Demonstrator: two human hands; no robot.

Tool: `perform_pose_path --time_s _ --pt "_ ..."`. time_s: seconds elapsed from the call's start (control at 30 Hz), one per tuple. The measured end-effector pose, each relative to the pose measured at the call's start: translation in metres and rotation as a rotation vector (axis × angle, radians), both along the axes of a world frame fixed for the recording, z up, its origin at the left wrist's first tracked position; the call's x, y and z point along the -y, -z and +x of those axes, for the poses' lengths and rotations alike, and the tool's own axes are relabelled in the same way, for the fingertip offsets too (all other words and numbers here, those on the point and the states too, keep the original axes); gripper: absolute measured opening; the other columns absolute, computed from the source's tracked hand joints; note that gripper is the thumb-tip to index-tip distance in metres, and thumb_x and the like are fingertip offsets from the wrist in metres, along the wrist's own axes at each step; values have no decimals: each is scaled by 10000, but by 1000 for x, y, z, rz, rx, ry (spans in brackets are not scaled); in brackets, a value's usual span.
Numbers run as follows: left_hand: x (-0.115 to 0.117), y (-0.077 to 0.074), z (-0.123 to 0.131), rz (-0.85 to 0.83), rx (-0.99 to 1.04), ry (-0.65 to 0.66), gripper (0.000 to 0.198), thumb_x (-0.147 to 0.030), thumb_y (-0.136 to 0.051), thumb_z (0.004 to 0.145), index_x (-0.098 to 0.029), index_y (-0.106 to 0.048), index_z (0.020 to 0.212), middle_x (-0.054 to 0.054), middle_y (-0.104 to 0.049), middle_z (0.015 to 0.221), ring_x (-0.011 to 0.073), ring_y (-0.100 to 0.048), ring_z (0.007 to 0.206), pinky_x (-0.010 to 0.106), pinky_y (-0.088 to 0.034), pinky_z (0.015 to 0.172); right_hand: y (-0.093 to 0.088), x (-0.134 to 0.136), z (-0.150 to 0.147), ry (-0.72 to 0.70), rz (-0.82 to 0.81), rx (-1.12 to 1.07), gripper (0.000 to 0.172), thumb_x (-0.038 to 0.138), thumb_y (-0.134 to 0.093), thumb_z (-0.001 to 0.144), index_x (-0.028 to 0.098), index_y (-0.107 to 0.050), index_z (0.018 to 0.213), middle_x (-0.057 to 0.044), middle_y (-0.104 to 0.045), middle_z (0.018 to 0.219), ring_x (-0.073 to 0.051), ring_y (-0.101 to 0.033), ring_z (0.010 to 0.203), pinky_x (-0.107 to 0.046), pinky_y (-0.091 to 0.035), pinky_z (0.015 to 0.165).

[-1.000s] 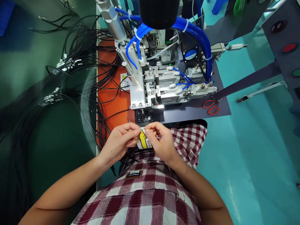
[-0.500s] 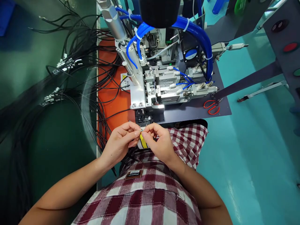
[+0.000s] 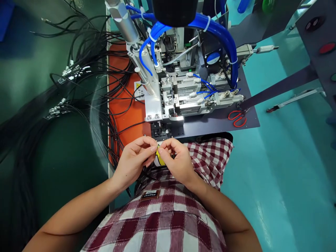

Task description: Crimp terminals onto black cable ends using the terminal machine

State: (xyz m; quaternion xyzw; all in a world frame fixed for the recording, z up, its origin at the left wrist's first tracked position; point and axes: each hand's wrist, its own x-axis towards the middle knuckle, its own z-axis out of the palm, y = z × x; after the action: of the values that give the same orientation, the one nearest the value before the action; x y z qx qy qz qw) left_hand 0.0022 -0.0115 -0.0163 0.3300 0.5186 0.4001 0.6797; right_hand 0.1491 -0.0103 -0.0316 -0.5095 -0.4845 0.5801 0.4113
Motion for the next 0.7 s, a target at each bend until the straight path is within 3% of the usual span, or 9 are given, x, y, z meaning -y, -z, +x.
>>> perform_pose_path --time_s 0.37,0.57,0.7 --pt "-2 -2 2 -52 103 -23 156 -295 -632 869 -158 -561 847 -81 -398 539 36 -300 456 207 -181 486 4 1 -1 -16 20 -9 111 243 -595 863 187 -572 770 24 -528 681 -102 -465 605 -245 -407 581" --pt "-6 -2 2 -82 164 -4 162 -289 -637 856 -154 -553 822 -43 -513 668 18 -332 459 205 -193 486 4 2 0 -15 -5 -27 122 260 -586 877 188 -568 781 29 -522 682 -101 -455 598 -245 -392 574" --pt "-5 -3 1 -86 134 30 164 -295 -660 847 -141 -607 855 -69 -428 580 21 -304 451 196 -177 465 3 2 4 -16 59 46 112 246 -573 895 189 -570 799 25 -524 715 -105 -468 645 -245 -393 610"
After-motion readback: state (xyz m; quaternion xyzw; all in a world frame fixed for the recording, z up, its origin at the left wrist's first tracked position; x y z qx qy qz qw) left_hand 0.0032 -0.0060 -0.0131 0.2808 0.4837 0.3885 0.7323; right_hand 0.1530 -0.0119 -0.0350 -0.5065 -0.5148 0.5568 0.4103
